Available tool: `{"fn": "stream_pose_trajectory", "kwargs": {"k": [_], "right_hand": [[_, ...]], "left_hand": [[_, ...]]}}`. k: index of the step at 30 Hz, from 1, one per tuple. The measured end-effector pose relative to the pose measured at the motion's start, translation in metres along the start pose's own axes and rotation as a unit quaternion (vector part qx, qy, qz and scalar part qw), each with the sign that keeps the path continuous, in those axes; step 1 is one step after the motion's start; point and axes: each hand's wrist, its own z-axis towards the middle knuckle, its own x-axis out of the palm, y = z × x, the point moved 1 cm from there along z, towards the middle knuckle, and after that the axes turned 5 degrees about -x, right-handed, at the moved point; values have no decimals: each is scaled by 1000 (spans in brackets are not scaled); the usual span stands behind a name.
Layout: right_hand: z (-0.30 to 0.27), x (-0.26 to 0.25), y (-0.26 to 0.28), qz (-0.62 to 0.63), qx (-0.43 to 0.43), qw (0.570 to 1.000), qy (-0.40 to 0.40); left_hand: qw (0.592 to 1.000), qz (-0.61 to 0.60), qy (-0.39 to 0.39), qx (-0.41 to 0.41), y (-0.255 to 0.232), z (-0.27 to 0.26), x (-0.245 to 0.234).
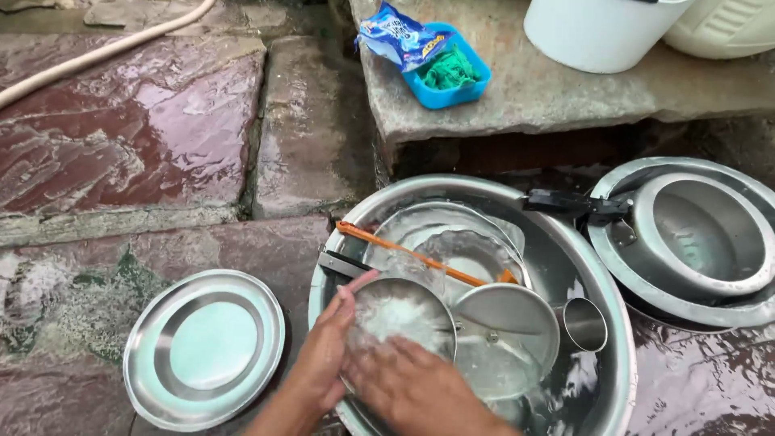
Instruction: The person washes various dishes by hand, scrubbing a lid, ladle, plate, cup, spoon, and fork before rinsing them in a basin of water. They finish by scrubbing and rinsing a cloth.
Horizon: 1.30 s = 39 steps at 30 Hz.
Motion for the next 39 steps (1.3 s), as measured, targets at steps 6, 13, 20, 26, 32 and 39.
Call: {"fn": "stream_pose_trajectory", "kwargs": {"k": [6,13,20,26,32,39], "right_hand": [[15,-5,1,-118,56,990,-45],[3,-53,7,92,-6,996,16],[-24,-40,-27,699,489,449,-267],[-32,-7,-19,749,483,265,-367],[-7,-50,17,703,543,271,-371],[-63,39,4,736,490,291,-367]], "left_hand": [[994,-112,-10,0,6,6,4],[993,-102,5,-67,5,36,-38],[971,-184,54,144,2,47,-33],[563,607,39,560,22,-39,78],[713,588,-58,378,-11,-32,77],[754,560,-121,320,-1,20,-9]]}}
